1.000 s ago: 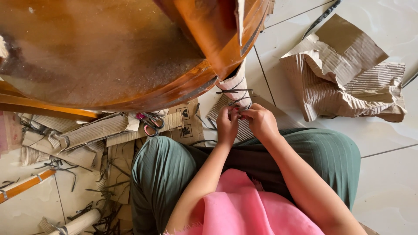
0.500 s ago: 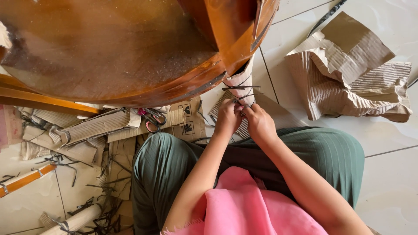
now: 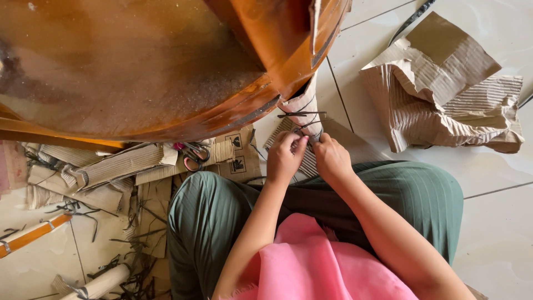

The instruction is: Wrapping a wooden chair leg with corrugated cardboard and securing it with string.

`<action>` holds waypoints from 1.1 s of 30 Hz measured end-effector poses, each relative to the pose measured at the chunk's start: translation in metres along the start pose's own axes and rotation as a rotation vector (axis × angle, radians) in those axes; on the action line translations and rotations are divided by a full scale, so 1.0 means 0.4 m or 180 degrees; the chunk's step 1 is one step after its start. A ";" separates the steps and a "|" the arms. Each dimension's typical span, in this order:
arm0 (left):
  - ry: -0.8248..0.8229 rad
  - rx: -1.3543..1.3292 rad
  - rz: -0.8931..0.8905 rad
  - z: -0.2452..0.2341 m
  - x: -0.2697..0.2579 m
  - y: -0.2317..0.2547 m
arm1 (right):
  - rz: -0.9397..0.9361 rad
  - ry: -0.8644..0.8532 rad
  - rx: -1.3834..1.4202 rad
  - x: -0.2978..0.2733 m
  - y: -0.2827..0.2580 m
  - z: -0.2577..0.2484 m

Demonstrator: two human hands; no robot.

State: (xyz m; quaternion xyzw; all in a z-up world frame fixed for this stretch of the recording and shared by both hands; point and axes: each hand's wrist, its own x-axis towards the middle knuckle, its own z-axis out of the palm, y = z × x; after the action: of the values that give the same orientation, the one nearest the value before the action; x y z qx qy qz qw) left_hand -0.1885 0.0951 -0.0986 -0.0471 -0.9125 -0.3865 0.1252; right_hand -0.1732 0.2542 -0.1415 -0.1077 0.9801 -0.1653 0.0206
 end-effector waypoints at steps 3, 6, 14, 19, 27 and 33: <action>-0.0128 -0.0279 -0.0343 -0.031 -0.018 0.008 | 0.0098 -0.0170 0.0451 0.004 -0.005 -0.052; -0.1180 -0.1570 -0.1601 0.015 -0.064 -0.026 | 0.0316 -0.0421 0.1442 0.036 0.038 0.012; -0.0111 -0.4137 -0.3822 0.161 -0.151 -0.072 | 0.0706 -0.0413 0.1884 0.029 0.034 -0.074; 0.0113 -0.4231 -0.3840 0.138 -0.139 -0.033 | 0.1118 -0.0588 0.1555 0.008 0.056 -0.033; -0.0021 -0.3905 -0.3665 0.152 -0.127 -0.039 | 0.0590 -0.0633 0.1077 -0.056 -0.012 -0.035; 0.0017 -0.3992 -0.3587 0.203 -0.134 -0.108 | 0.0359 -0.0557 0.2162 -0.023 0.003 -0.140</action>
State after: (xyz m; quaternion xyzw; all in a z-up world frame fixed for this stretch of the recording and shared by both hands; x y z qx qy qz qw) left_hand -0.1602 0.1237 -0.1972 0.3555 -0.4155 -0.8265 -0.1336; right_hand -0.1687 0.2753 -0.0889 -0.0542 0.8682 -0.4705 0.1482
